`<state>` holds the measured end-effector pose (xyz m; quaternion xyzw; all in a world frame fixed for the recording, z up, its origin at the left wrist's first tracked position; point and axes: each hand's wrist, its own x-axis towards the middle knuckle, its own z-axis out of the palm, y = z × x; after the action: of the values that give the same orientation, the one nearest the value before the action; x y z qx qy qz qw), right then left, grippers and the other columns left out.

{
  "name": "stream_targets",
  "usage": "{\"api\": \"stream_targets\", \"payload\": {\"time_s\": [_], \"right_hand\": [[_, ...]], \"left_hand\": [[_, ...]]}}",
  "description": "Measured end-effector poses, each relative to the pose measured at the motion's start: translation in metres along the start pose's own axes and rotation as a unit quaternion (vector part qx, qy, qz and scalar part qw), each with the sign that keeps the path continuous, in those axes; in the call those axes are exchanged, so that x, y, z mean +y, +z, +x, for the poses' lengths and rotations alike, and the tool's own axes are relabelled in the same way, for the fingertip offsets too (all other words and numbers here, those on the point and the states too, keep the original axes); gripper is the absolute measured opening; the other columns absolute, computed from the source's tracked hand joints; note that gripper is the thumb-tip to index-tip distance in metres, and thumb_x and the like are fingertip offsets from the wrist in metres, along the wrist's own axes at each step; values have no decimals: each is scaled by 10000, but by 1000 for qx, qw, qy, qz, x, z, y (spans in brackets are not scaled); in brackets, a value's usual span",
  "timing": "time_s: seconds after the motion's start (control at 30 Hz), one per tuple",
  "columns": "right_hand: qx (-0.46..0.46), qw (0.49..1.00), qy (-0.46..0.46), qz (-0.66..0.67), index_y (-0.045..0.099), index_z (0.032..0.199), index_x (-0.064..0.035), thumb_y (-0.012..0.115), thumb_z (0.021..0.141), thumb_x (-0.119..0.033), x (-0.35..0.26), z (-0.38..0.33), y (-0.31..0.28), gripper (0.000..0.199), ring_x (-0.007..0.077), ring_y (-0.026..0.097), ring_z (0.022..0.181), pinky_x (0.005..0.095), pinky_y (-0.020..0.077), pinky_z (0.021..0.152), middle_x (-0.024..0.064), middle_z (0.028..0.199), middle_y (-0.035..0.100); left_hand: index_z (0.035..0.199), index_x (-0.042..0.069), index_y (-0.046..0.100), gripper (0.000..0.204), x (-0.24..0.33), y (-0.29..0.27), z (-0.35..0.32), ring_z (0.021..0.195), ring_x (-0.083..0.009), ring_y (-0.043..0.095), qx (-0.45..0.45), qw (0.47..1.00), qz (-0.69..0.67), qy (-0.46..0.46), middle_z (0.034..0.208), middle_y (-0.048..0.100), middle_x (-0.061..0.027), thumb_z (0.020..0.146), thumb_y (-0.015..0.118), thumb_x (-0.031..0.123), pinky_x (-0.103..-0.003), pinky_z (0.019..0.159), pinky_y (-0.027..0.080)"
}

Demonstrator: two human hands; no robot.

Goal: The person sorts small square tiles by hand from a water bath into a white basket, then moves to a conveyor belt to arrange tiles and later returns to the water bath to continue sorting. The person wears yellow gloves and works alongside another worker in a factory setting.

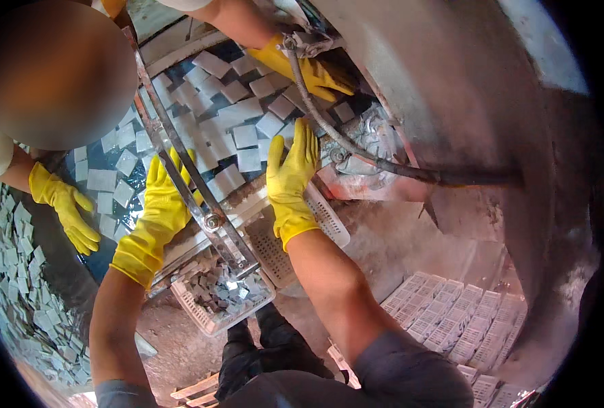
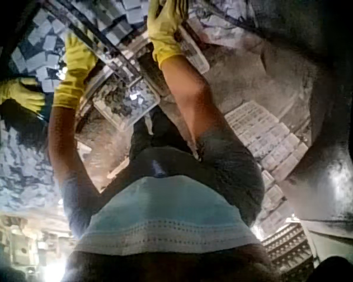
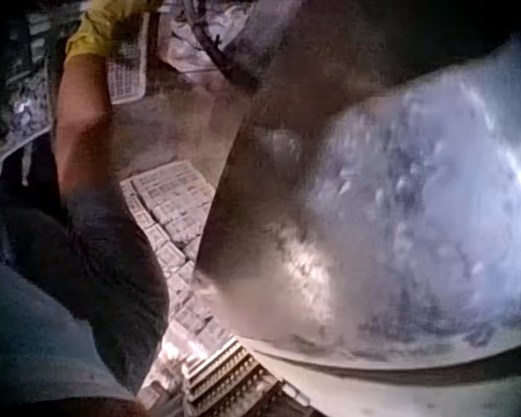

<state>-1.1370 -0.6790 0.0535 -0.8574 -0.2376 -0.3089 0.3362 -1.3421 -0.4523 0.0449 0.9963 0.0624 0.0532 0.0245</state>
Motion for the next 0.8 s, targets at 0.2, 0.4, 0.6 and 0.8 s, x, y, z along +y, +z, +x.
{"api": "stream_targets", "payload": {"time_s": [0.2,0.4,0.6,0.8], "right_hand": [[-23,999,-39,-9,638,1385,28,712,1007,-257,-1,5,0,479,464,654,1209,542,495,1083,268,1329,692],[-71,997,-25,-24,635,1380,45,667,1048,-284,-3,6,-2,468,470,639,1250,538,481,1113,272,1380,672],[-76,997,-2,-18,646,1377,53,647,1052,-307,8,0,-3,485,481,623,1267,533,467,1125,304,1391,652],[-68,997,-14,-23,631,1408,32,673,1032,-287,0,0,2,494,462,620,1285,527,461,1134,258,1388,674]], "left_hand": [[1583,127,509,810,5,40,33,1480,-468,423,57,943,-327,-23,1601,470,-206,881,747,455,-597,1248,328],[1488,112,614,732,50,-7,60,1354,-467,540,172,976,-92,94,1521,564,-227,828,769,387,-588,1150,446],[1547,87,558,676,14,-51,-1,1496,-434,456,40,969,-226,89,1602,516,-210,922,757,252,-525,1244,379],[1580,-16,476,863,-10,-50,-24,1509,-551,368,53,988,-70,-123,1610,432,-339,889,796,390,-620,1294,218]]}}
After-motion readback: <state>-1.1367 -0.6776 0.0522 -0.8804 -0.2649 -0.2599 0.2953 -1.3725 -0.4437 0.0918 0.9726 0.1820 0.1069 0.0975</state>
